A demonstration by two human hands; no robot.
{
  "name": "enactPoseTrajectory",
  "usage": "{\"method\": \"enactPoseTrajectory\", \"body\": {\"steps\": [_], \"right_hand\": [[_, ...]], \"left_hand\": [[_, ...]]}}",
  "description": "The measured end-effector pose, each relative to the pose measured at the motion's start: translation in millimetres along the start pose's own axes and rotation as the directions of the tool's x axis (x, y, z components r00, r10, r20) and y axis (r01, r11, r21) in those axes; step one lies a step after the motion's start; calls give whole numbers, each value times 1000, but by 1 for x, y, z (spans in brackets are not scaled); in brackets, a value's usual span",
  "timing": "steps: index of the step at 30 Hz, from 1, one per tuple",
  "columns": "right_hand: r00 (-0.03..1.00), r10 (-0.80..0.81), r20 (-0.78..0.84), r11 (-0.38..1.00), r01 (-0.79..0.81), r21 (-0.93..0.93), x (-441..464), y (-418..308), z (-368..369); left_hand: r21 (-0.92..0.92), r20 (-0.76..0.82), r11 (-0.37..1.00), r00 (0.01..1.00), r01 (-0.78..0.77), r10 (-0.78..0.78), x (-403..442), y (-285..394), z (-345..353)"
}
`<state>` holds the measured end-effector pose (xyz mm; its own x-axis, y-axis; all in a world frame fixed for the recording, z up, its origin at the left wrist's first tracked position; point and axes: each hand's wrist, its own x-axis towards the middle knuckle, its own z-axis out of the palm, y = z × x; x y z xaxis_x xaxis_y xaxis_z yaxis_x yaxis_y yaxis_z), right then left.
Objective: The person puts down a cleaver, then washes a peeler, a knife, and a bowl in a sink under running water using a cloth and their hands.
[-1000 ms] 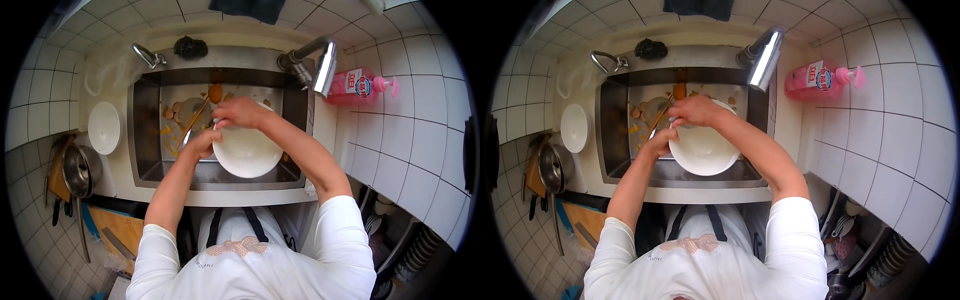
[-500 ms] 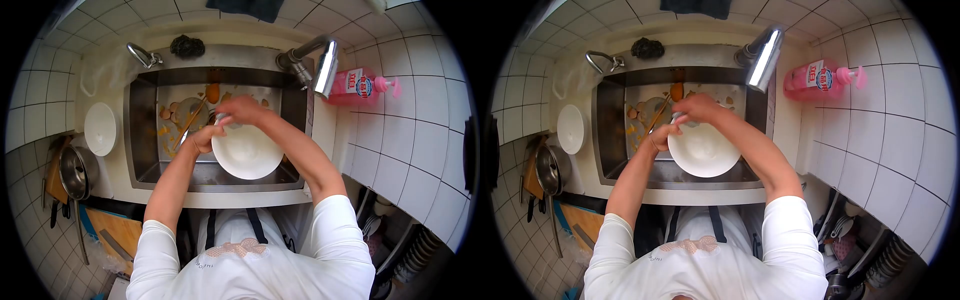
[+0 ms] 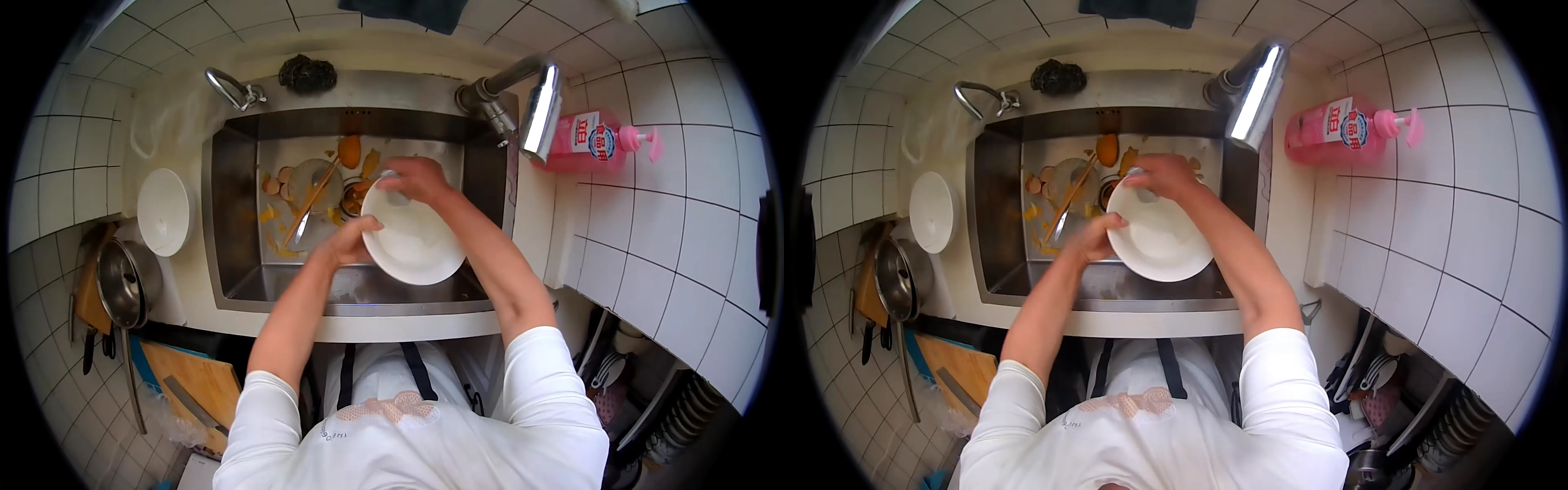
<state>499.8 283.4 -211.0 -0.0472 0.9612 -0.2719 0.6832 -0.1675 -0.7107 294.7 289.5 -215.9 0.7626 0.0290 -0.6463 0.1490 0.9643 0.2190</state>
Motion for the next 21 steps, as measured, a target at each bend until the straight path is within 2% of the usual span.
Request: {"method": "enactPoseTrajectory", "body": {"steps": [1, 3, 4, 6, 7, 8, 9, 10, 12, 13, 14, 15, 16, 17, 18, 19, 21], "right_hand": [[1000, 2, -4, 1000, -2, -1, 2, -12, -1], [948, -297, 111, 943, 309, -122, 6, -34, -2], [949, -298, 107, 942, 310, -126, 5, -37, -7], [947, -290, 138, 951, 301, -66, 3, -43, -13], [947, -290, 136, 951, 301, -66, 0, -32, -10], [998, -69, 6, 995, 69, -71, -5, -11, -6], [980, 156, -126, 986, -162, -44, -7, 8, 0], [980, 155, -126, 986, -161, -40, -10, 23, 11], [885, 367, -287, 917, -397, -52, -19, 38, 23], [884, 369, -287, 916, -399, -52, -18, 40, 23], [918, 286, -275, 944, -319, -85, -15, 42, 22], [945, 201, -258, 964, -237, -117, -13, 38, 18], [945, 207, -252, 964, -242, -114, -10, 25, 11], [982, 168, -80, 980, -176, -92, -4, 10, 3], [989, 117, 90, 992, -112, -58, 2, -7, -6], [990, 116, 86, 992, -111, -59, 5, -26, -13], [953, -66, 294, 975, 124, -184, 7, -54, -23]], "left_hand": [[82, -18, 997, 1000, 4, -3, 2, 9, -6], [148, 37, 988, 999, -33, 28, -2, 19, -10], [208, 91, 975, 994, -73, 55, -4, 22, -9], [186, 42, 978, 995, -95, 89, -9, 15, -4], [167, -31, 983, 996, -80, 86, -10, 10, -4], [150, -103, 986, 991, -68, 84, -10, 4, -4], [53, -119, 993, 986, -109, 115, -6, -4, -8], [55, -123, 993, 986, -108, 114, -7, -10, 0], [148, -278, 962, 924, -228, 262, -7, -21, 20], [115, -236, 960, 932, -255, 276, -5, -26, 18], [114, -236, 961, 932, -253, 273, -5, -22, 15], [58, -198, 988, 968, -146, 155, -11, -11, 18], [2, -154, 1000, 988, -31, 31, -15, -3, 16], [4, -55, 1000, 998, -5, 5, -12, 4, 4], [4, -56, 1000, 998, -5, 5, -12, 11, 0], [64, -35, 998, 999, -12, 15, -13, 18, -1], [142, -11, 987, 997, -72, 74, -19, 21, 4]]}}
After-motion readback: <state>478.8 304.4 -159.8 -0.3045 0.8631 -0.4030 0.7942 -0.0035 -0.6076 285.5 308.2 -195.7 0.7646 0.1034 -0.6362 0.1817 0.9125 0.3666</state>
